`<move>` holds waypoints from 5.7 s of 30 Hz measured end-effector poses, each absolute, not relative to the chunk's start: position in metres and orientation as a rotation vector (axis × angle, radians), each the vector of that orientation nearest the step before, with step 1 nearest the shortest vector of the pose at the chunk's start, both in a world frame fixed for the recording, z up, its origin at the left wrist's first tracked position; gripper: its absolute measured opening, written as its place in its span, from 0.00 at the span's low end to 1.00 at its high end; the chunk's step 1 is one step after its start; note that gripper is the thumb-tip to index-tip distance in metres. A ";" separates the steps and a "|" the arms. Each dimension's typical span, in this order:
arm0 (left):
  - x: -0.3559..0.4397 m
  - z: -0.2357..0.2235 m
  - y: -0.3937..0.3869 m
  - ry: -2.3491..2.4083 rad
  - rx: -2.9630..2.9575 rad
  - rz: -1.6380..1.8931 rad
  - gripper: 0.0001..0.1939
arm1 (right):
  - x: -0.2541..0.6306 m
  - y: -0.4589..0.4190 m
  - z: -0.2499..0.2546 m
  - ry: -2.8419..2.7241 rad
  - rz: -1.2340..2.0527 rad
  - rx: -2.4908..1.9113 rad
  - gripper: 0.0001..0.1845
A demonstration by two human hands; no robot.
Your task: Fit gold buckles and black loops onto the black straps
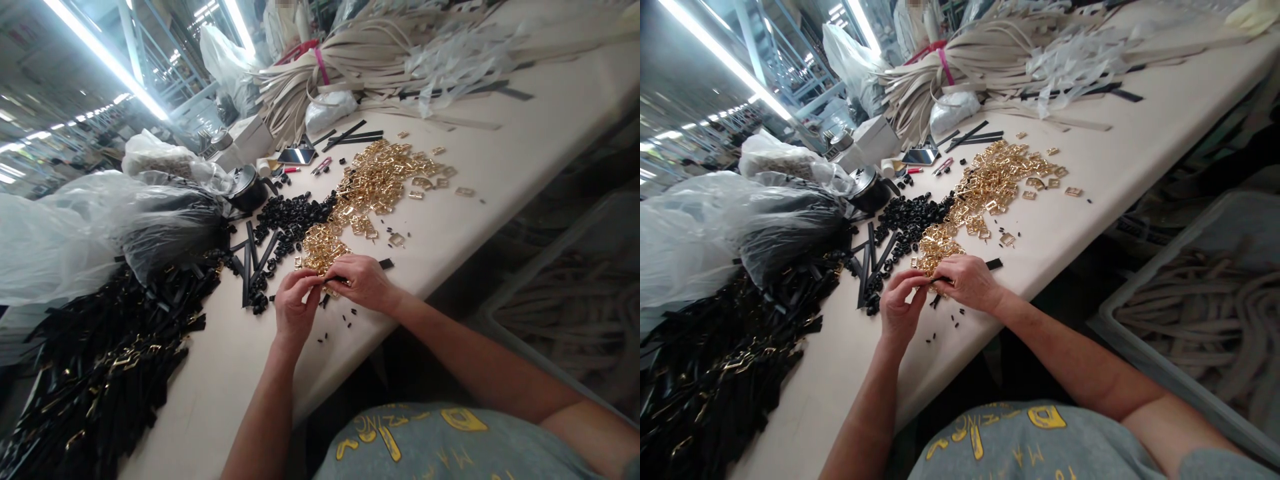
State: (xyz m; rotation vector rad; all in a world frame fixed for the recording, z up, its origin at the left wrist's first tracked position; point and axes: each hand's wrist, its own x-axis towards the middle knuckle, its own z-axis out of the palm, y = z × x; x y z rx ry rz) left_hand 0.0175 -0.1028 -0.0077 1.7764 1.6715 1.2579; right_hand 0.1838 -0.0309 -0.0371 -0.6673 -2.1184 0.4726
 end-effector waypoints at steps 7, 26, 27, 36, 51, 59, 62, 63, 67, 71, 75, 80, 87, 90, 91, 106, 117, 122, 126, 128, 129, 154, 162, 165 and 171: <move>0.000 -0.002 -0.118 1.557 1.562 1.577 0.21 | 0.186 -0.029 -0.034 -1.990 0.483 -0.764 0.06; 0.013 -0.015 -0.099 1.428 1.003 1.266 0.20 | 0.182 -0.036 -0.029 -2.036 0.499 -0.602 0.10; 0.014 -0.015 -0.099 1.422 1.000 1.260 0.20 | 0.182 -0.036 -0.030 -2.029 0.495 -0.602 0.10; 0.008 -0.021 -0.100 1.380 1.116 1.190 0.17 | 0.181 -0.033 -0.036 -2.020 0.605 -0.592 0.05; -0.067 -0.004 -0.112 2.248 1.783 0.602 0.07 | 0.181 -0.032 -0.039 -2.006 0.530 -0.656 0.03; -0.029 -0.013 -0.100 1.644 1.021 1.250 0.15 | 0.181 -0.036 -0.037 -2.018 0.520 -0.636 0.05; -0.007 -0.015 -0.096 1.483 0.891 1.235 0.18 | 0.180 -0.037 -0.036 -2.015 0.499 -0.649 0.06; -0.002 -0.017 -0.095 1.449 0.866 1.223 0.18 | 0.180 -0.037 -0.036 -2.014 0.487 -0.660 0.06; 0.011 -0.022 -0.094 1.354 0.800 1.197 0.21 | 0.180 -0.038 -0.037 -2.029 0.435 -0.680 0.05; 0.013 -0.023 -0.095 1.286 0.721 1.201 0.22 | 0.180 -0.038 -0.037 -2.041 0.434 -0.683 0.05; 0.013 -0.023 -0.094 1.247 0.659 1.202 0.23 | 0.180 -0.038 -0.037 -1.999 0.463 -0.710 0.04; 0.011 -0.026 -0.092 1.207 0.627 1.222 0.22 | 0.180 -0.039 -0.038 -2.003 0.477 -0.714 0.05; 0.013 -0.027 -0.091 1.186 0.607 1.240 0.23 | 0.180 -0.037 -0.042 -2.039 0.445 -0.703 0.05; 0.011 -0.025 -0.092 1.210 0.617 1.231 0.24 | 0.180 -0.037 -0.041 -2.075 0.398 -0.679 0.08; 0.010 -0.024 -0.093 1.217 0.634 1.222 0.24 | 0.180 -0.037 -0.040 -2.086 0.383 -0.675 0.09; 0.006 -0.020 -0.099 1.345 0.911 1.056 0.22 | 0.183 -0.039 -0.043 -2.197 0.488 -0.693 0.13; 0.020 -0.020 -0.098 1.275 0.958 1.052 0.21 | 0.181 -0.039 -0.045 -2.240 0.506 -0.861 0.18; 0.020 -0.021 -0.095 1.316 0.955 1.149 0.19 | 0.181 -0.039 -0.045 -2.224 0.487 -0.829 0.19; 0.023 -0.024 -0.095 1.273 0.945 1.137 0.20 | 0.180 -0.040 -0.044 -2.206 0.501 -0.835 0.19; 0.025 -0.023 -0.095 1.241 0.949 1.131 0.20 | 0.181 -0.040 -0.042 -2.193 0.515 -0.831 0.20; 0.025 -0.022 -0.096 1.231 0.963 1.126 0.20 | 0.181 -0.040 -0.042 -2.188 0.517 -0.819 0.20; -0.002 -0.018 -0.100 1.474 1.137 1.133 0.10 | 0.180 -0.039 -0.044 -2.311 0.355 -0.576 0.13; 0.002 -0.018 -0.100 1.400 1.084 1.117 0.14 | 0.180 -0.038 -0.043 -2.292 0.348 -0.643 0.21; -0.003 -0.019 -0.097 1.427 1.110 1.169 0.14 | 0.181 -0.036 -0.043 -2.243 0.348 -0.709 0.22; -0.020 -0.028 -0.084 1.942 1.712 1.071 0.07 | 0.182 -0.033 -0.045 -2.167 0.333 -0.827 0.20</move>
